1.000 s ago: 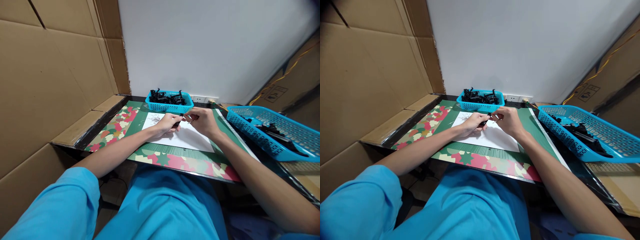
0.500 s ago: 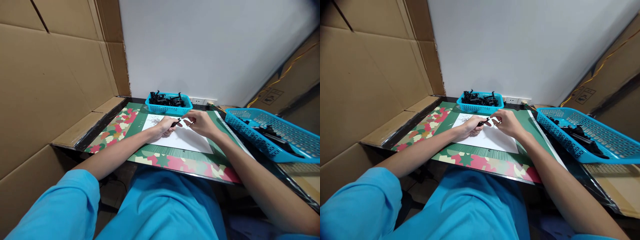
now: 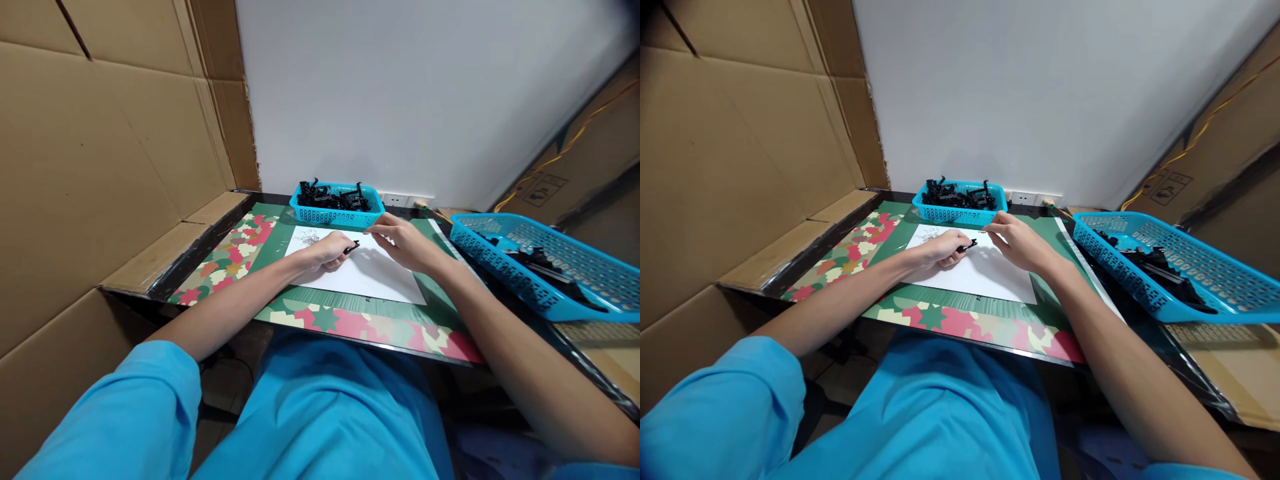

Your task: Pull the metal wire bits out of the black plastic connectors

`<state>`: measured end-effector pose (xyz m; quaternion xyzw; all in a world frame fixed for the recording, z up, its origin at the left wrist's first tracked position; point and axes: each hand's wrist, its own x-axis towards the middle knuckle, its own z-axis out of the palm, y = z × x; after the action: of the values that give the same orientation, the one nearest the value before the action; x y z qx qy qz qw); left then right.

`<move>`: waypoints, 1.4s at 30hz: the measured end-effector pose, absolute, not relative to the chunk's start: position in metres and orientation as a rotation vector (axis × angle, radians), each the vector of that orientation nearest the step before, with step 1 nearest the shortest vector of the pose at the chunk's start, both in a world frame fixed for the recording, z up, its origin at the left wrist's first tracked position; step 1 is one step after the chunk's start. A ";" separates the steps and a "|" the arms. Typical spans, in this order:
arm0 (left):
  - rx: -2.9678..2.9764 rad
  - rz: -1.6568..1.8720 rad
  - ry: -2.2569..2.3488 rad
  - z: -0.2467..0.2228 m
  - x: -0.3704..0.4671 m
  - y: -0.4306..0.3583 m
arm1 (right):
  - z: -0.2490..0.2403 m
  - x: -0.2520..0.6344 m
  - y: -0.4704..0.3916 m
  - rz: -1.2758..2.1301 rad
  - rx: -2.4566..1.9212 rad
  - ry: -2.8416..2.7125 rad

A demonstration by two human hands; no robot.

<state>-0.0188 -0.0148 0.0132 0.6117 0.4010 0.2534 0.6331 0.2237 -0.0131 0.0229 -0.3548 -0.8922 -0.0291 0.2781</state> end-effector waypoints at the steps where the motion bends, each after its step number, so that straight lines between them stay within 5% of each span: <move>1: 1.409 0.567 0.915 0.014 -0.019 -0.015 | 0.023 0.223 -0.014 -0.076 -0.946 -2.396; 10: 1.469 0.500 0.980 0.011 -0.024 -0.009 | 0.022 0.218 -0.015 -0.045 -0.922 -2.318; 21: 1.473 0.521 1.013 0.010 -0.024 -0.010 | 0.000 0.191 -0.012 0.884 -1.026 -1.748; 42: 1.489 0.417 0.922 0.006 -0.025 0.002 | -0.011 0.191 -0.009 0.722 -1.089 -1.816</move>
<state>-0.0250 0.0018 0.0060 0.6479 0.4012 0.1813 0.6216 0.1912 -0.0088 -0.0109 -0.4379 -0.7302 0.2904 0.4368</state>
